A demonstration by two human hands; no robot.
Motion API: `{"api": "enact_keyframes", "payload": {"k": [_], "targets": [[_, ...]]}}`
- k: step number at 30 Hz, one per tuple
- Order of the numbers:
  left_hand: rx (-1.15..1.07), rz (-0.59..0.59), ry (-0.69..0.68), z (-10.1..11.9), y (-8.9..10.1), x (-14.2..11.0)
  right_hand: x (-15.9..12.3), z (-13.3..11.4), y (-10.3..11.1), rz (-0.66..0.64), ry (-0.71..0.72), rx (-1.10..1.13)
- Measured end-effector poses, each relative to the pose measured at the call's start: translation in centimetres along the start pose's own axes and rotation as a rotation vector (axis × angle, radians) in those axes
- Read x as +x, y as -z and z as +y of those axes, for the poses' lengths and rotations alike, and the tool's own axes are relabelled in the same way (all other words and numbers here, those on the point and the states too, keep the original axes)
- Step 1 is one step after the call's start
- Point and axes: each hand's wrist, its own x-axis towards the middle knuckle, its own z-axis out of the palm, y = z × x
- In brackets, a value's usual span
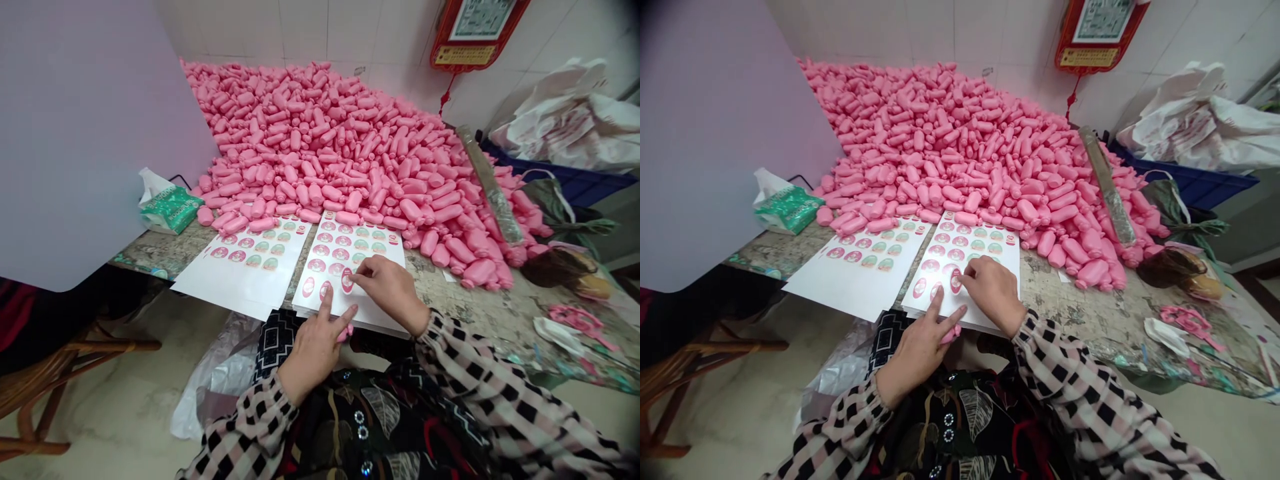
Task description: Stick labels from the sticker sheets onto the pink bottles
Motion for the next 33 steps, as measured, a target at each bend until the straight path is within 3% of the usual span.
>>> {"api": "enact_keyframes", "payload": {"k": [4, 7, 10, 12, 16, 26, 33], "targets": [[-0.387, 0.099, -0.023, -0.3, 1.1, -1.3, -0.1, 1.8, 0.1, 0.022, -0.08, 0.351], [-1.005, 0.148, 0.231, 0.3, 2.5, -1.5, -1.3, 1.3, -0.1, 0.082, -0.072, 0.653], [-1.682, 0.043, 0.504, 1.2, 3.9, -0.4, -3.1, -0.5, -0.1, 0.046, 0.027, 0.789], [-1.931, -0.013, 0.601, 1.6, 4.4, 0.7, -4.1, -1.5, -0.1, 0.004, 0.1, 0.766], [-2.025, -0.027, 0.626, 2.1, 4.5, 2.0, -5.0, -1.7, -0.5, -0.025, 0.137, 0.696], [-2.032, -0.078, 0.58, 2.2, 3.7, 2.2, -5.2, -0.9, -1.3, -0.018, 0.132, 0.644], [-1.903, -0.119, 0.486, 2.3, 3.9, 1.9, -5.6, -0.7, -1.6, -0.029, 0.118, 0.554]]}}
